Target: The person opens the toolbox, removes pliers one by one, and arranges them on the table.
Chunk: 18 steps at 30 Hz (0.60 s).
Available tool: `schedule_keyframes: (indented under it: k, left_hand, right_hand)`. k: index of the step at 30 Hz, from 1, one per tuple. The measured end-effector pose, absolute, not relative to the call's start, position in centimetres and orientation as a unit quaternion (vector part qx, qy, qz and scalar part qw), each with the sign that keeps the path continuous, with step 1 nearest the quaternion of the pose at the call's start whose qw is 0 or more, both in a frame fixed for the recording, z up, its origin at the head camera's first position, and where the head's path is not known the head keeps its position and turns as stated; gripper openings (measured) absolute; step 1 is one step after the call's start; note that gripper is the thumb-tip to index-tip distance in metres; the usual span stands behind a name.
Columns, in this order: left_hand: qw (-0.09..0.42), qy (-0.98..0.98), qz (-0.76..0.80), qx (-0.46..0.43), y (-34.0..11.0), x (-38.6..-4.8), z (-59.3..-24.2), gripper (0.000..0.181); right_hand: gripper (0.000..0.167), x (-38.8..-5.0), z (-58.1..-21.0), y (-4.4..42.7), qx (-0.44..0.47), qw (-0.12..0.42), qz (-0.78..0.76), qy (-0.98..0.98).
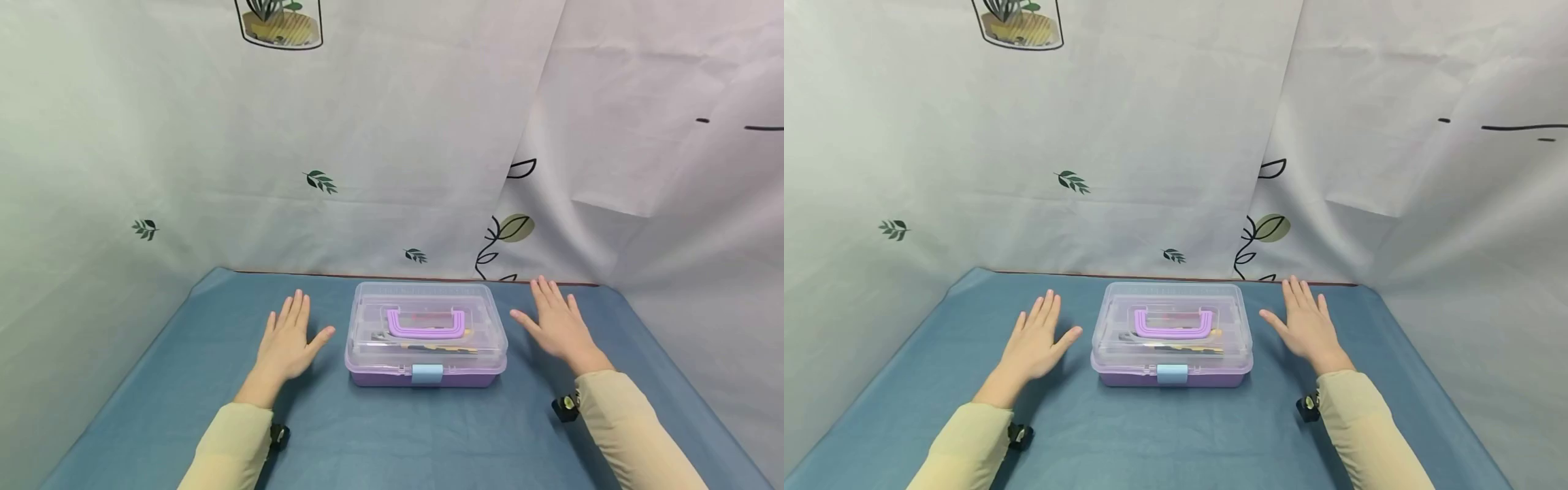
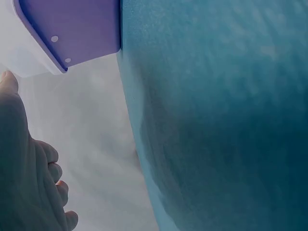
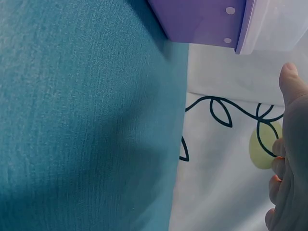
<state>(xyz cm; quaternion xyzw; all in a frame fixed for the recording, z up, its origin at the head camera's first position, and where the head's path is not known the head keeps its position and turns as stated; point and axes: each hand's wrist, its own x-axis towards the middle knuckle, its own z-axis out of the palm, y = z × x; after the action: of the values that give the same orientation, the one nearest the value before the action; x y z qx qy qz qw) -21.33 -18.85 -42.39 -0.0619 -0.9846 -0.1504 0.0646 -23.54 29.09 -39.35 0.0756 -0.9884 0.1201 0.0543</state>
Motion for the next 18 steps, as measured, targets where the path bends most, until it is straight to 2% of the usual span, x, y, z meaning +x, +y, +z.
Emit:
schedule_keyframes:
  k: [11, 18]
  left_hand:
    - [0.066, -0.983, -0.162, -0.061, -18.84, -21.28, -42.18, 0.092]
    - [0.064, -0.979, -0.181, -0.068, -18.65, -21.23, -42.02, 0.091]
  right_hand:
    - [0.089, -23.36, -38.73, 28.69, 0.074, 0.056, 0.121, -0.988]
    - [0.087, -23.25, -38.58, 28.61, 0.077, 0.076, 0.137, -0.985]
